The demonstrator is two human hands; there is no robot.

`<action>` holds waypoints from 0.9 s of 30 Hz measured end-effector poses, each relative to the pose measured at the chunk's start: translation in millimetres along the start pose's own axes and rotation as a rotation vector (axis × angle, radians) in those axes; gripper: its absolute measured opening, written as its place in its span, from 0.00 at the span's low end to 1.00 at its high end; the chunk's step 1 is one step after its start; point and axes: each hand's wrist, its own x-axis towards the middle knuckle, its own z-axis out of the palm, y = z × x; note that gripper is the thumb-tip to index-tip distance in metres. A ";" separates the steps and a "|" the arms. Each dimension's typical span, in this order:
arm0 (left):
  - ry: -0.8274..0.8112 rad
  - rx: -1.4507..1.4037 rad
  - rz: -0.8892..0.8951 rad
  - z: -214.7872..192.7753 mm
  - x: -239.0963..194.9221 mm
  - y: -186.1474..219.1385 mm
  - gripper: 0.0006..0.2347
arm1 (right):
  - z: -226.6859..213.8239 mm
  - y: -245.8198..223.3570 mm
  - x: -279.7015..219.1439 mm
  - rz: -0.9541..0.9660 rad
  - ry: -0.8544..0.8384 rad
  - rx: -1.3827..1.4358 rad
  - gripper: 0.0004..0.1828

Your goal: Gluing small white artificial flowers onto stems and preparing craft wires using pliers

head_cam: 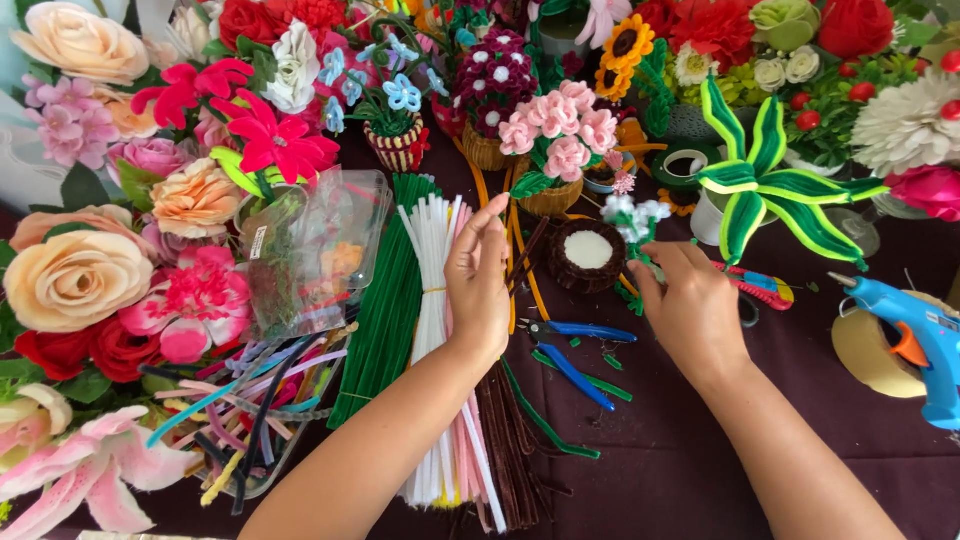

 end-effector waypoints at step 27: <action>-0.311 0.162 -0.100 -32.6 42.4 -8.4 0.25 | -49.9 -74.7 -1.8 0.095 -0.154 0.687 0.07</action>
